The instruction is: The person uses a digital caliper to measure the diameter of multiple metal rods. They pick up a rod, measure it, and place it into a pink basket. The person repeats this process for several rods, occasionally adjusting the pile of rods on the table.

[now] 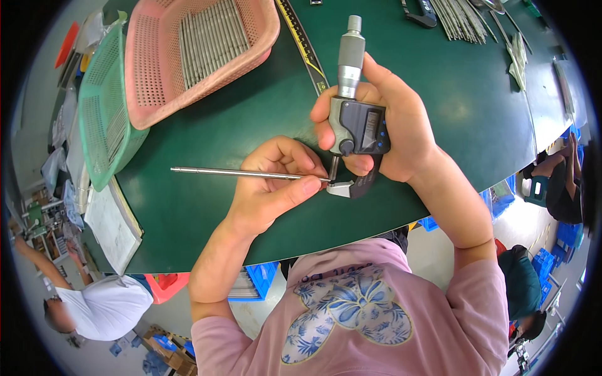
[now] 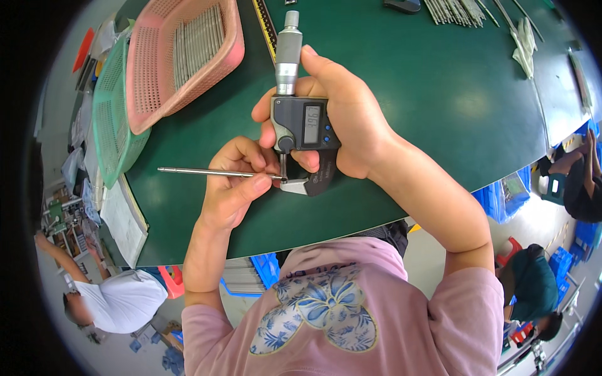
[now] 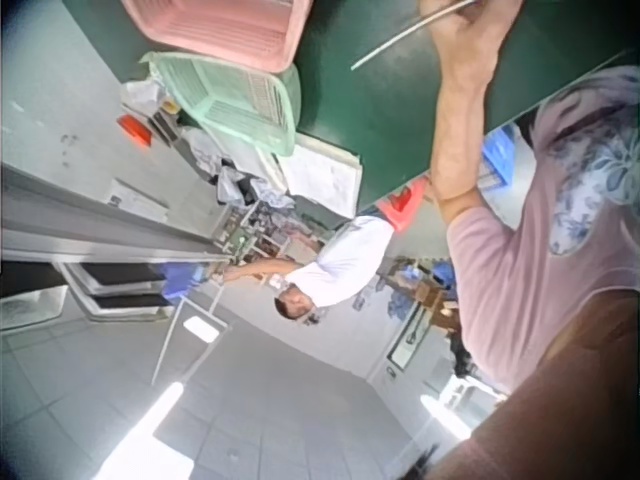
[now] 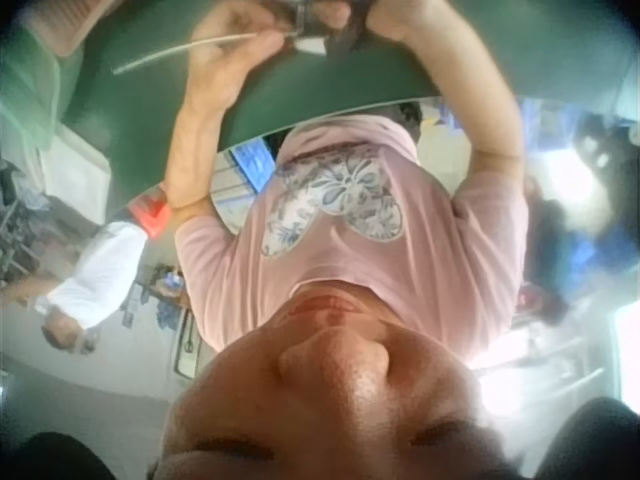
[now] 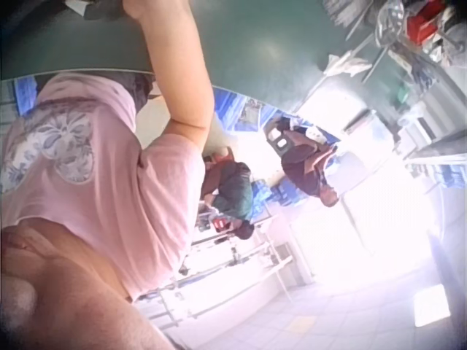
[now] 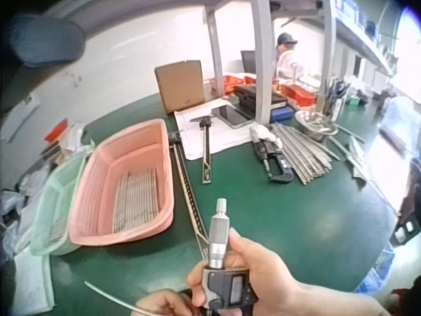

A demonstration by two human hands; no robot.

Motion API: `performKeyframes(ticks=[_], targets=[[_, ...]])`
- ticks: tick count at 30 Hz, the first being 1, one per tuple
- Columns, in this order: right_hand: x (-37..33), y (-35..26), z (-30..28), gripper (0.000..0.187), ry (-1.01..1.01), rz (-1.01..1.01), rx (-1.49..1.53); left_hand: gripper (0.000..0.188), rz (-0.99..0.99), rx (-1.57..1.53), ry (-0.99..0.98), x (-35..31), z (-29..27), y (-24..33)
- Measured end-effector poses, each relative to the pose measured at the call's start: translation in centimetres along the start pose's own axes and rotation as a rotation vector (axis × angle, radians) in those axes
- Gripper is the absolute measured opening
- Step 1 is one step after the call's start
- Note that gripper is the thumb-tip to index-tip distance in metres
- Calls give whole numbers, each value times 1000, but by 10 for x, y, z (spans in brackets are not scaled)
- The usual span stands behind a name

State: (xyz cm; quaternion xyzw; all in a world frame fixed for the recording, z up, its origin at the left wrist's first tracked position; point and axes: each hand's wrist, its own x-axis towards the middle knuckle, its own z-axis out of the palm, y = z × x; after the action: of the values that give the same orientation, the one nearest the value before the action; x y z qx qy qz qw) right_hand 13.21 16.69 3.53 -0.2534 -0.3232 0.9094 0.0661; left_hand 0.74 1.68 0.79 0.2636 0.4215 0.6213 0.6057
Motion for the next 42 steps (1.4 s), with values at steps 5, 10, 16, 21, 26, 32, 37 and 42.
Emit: performKeyframes(ticks=[5, 10, 16, 21, 26, 32, 37, 42], targets=[[2, 2, -3, 66, -21, 15, 26, 21, 16, -28, -64, 1, -4, -2], [-1, 1, 1, 67, 1, 14, -29, 22, 16, -12, -84, 1, -6, -4], [0, 2, 1, 68, -21, 1, -66, 22, 10, -18, -99, 1, -5, -2], [-1, 2, 2, 70, -17, -4, -53, 22, 8, 11, -89, 1, -5, -1], [-1, 2, 2, 72, -18, -12, -65, 22, 22, 7, -98, 2, -5, -2], [-1, 2, 3, 72, 3, -10, -79, 20, 27, 37, -96, 1, -7, -2], [-1, 2, 5, 70, 28, -20, -97, 19, 8, 18, -87, 2, -5, -1], [0, 1, 1, 66, -7, -4, -44, 18, 21, 6, -96, 2, -6, -1]])
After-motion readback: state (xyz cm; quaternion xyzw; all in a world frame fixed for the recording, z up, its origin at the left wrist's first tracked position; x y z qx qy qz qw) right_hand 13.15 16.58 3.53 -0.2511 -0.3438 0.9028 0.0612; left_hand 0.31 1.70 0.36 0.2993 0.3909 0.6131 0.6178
